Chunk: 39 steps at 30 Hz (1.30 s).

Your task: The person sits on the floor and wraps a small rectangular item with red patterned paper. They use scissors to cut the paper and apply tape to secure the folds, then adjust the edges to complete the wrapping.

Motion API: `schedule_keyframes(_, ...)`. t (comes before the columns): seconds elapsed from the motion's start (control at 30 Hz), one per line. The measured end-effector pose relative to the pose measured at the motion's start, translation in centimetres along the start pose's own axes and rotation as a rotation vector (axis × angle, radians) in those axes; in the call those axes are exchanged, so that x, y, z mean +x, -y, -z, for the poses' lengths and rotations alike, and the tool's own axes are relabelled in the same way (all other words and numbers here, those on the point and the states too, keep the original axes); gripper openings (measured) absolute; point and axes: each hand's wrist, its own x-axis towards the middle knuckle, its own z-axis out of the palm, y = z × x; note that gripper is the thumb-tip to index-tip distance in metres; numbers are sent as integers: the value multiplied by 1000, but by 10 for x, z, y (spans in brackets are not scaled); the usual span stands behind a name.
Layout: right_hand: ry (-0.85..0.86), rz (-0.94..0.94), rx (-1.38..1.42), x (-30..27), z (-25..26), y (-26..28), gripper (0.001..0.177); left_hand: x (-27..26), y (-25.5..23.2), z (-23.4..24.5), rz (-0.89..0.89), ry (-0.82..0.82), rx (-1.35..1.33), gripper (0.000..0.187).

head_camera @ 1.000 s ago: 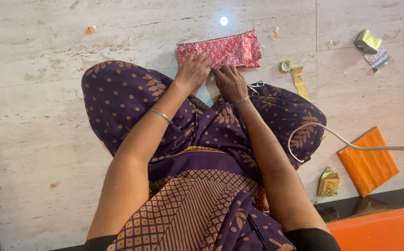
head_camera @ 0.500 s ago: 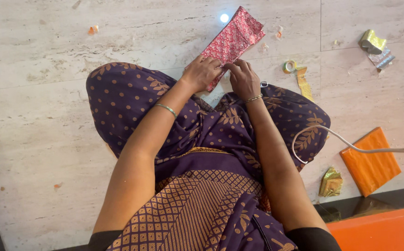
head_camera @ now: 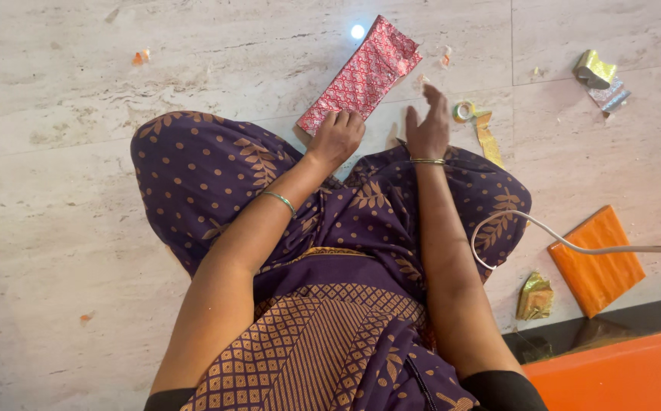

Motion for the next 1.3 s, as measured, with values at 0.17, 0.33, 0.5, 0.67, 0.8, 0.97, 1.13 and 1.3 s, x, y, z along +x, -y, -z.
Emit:
schedule_keyframes(0.17,-102,-509,-164,22,27,-74,87,-2,-1,3,38,20,-56,14)
schedule_keyframes(0.33,-85,-679,-176,27,10,-102,105,-2,-4,15,75,22,-51,22)
schedule_keyframes(0.5,-109,-586,73,28,13,-86,108,-5,-4,18,84,62,-94,26)
schedule_keyframes(0.67,-111,-187,512,7,36,-12,107,-4,-4,14,69,128,-127,25)
schedule_keyframes(0.8,-99,-52,647,-22,60,44,111,-3,-2,18,71,89,-133,27)
schedule_keyframes(0.97,-35,34,751,-53,75,76,106,2,5,38,146,-16,-351,35)
schedule_keyframes(1.13,118,37,586,-68,73,82,96,5,15,67,277,-121,-657,27)
schedule_keyframes(1.3,238,78,548,-62,58,88,88,2,16,86,189,-218,-812,24)
